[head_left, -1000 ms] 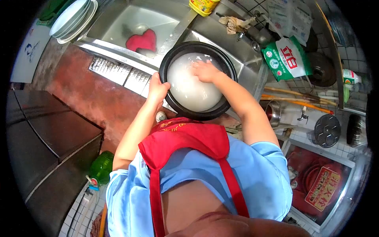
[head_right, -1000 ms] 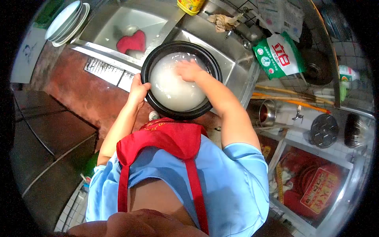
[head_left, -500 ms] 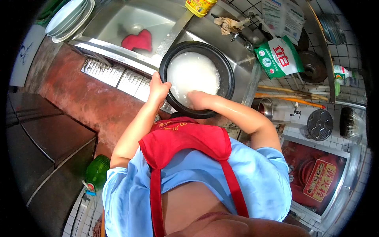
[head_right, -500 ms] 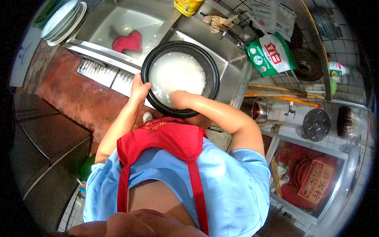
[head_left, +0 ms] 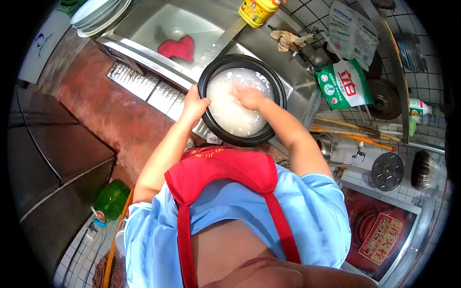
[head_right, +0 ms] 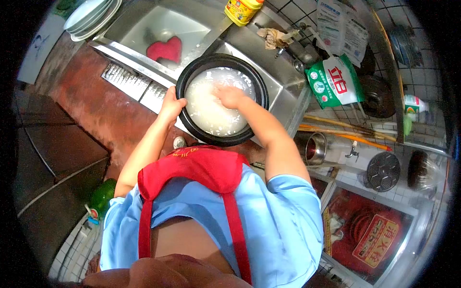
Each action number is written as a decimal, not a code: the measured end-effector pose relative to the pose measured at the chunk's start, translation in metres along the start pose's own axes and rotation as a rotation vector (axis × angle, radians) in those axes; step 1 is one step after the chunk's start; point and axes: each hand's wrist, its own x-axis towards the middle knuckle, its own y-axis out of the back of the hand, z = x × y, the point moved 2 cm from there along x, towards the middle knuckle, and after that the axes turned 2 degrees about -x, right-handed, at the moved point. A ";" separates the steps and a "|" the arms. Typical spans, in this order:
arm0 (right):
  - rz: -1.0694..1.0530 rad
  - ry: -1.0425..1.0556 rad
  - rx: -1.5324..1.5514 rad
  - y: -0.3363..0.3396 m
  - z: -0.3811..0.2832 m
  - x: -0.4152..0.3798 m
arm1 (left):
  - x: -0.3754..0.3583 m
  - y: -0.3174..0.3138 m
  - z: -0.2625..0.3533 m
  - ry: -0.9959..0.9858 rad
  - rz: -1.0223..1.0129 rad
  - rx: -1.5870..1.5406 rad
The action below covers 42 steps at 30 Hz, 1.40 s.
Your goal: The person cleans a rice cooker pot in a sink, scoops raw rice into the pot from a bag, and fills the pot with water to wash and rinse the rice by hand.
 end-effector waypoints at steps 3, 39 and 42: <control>-0.193 -0.180 -0.209 0.008 -0.006 -0.019 | 0.001 -0.001 0.001 -0.022 0.009 -0.029; -0.332 -0.079 -0.271 -0.031 -0.039 0.017 | -0.006 0.004 -0.004 -0.041 0.051 0.003; -0.340 -0.091 -0.257 -0.030 -0.039 0.019 | -0.003 0.005 -0.009 -0.029 0.031 -0.019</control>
